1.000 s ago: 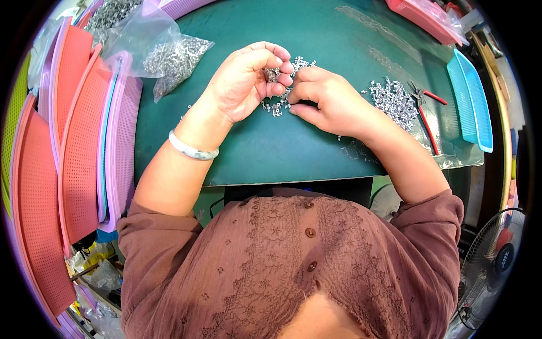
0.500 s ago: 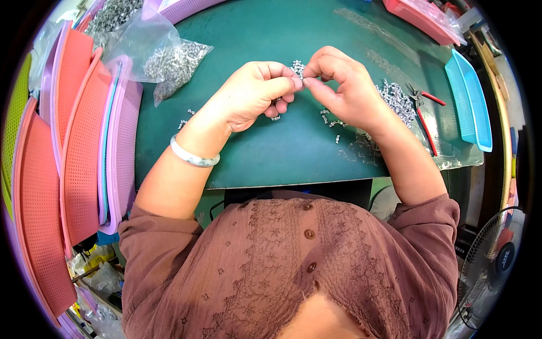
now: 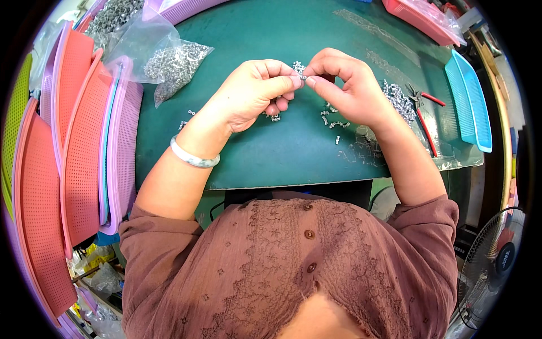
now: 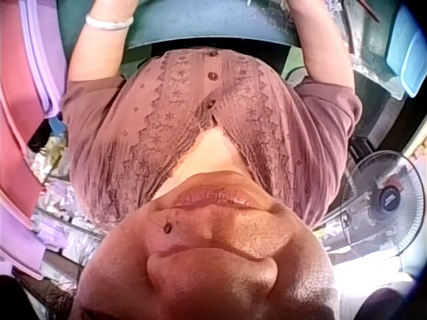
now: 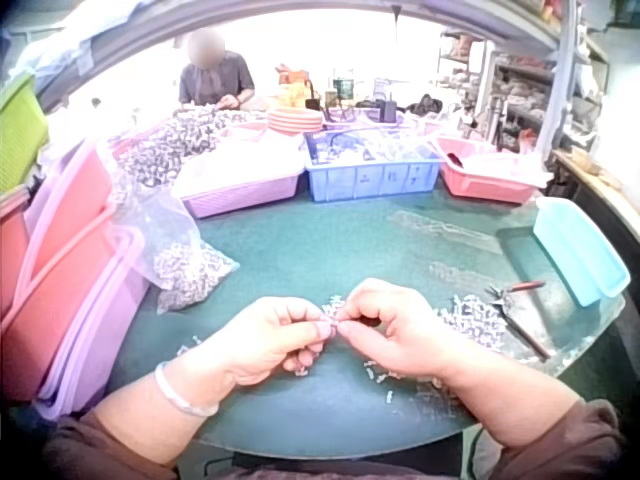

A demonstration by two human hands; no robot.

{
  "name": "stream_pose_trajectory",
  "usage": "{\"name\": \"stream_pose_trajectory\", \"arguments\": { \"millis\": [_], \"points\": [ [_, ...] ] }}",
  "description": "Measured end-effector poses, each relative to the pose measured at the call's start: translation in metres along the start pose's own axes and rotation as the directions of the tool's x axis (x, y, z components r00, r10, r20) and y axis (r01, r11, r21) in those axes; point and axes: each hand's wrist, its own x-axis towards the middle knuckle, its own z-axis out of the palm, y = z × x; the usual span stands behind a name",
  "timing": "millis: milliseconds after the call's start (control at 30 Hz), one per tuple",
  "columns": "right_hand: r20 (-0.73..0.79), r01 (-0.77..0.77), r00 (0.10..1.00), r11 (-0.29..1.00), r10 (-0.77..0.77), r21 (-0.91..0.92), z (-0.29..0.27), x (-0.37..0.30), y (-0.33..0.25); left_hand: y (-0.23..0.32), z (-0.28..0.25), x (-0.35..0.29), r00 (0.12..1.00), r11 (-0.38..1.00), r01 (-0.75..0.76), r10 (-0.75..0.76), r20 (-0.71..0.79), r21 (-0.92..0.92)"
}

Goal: The person sits at a green workbench and uses both hands to pick up small silver metal parts from a pile. They connect the parts together to form a chain-like structure, occasionally placing the assembled piece back on the table to continue adding more components.

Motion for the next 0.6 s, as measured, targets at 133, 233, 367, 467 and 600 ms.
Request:
{"name": "stream_pose_trajectory", "arguments": {
  "millis": [133,233,367,467,600],
  "points": [
    [0.012,0.023,1.000,1.000,-0.023,-0.014,-0.001,0.000,0.003,-0.001,0.000,0.000,1.000,0.999,0.005,-0.004,-0.021,0.034],
    [0.145,0.049,0.989,0.988,-0.028,-0.145,-0.011,0.001,0.004,0.001,-0.003,0.002,0.997,0.997,-0.006,0.012,-0.076,0.078],
    [0.343,0.133,0.939,0.916,0.006,-0.378,-0.022,-0.001,0.002,0.003,-0.010,0.003,0.990,0.997,-0.041,0.051,-0.130,0.072],
    [0.268,0.114,0.963,0.934,-0.020,-0.339,-0.007,0.001,0.007,0.003,-0.008,0.004,0.988,0.998,-0.037,0.044,-0.145,0.050],
    [0.194,0.140,0.978,0.924,-0.073,-0.357,0.019,0.001,0.012,0.002,-0.009,0.005,0.989,0.998,-0.037,0.043,-0.142,0.047]
  ]
}}
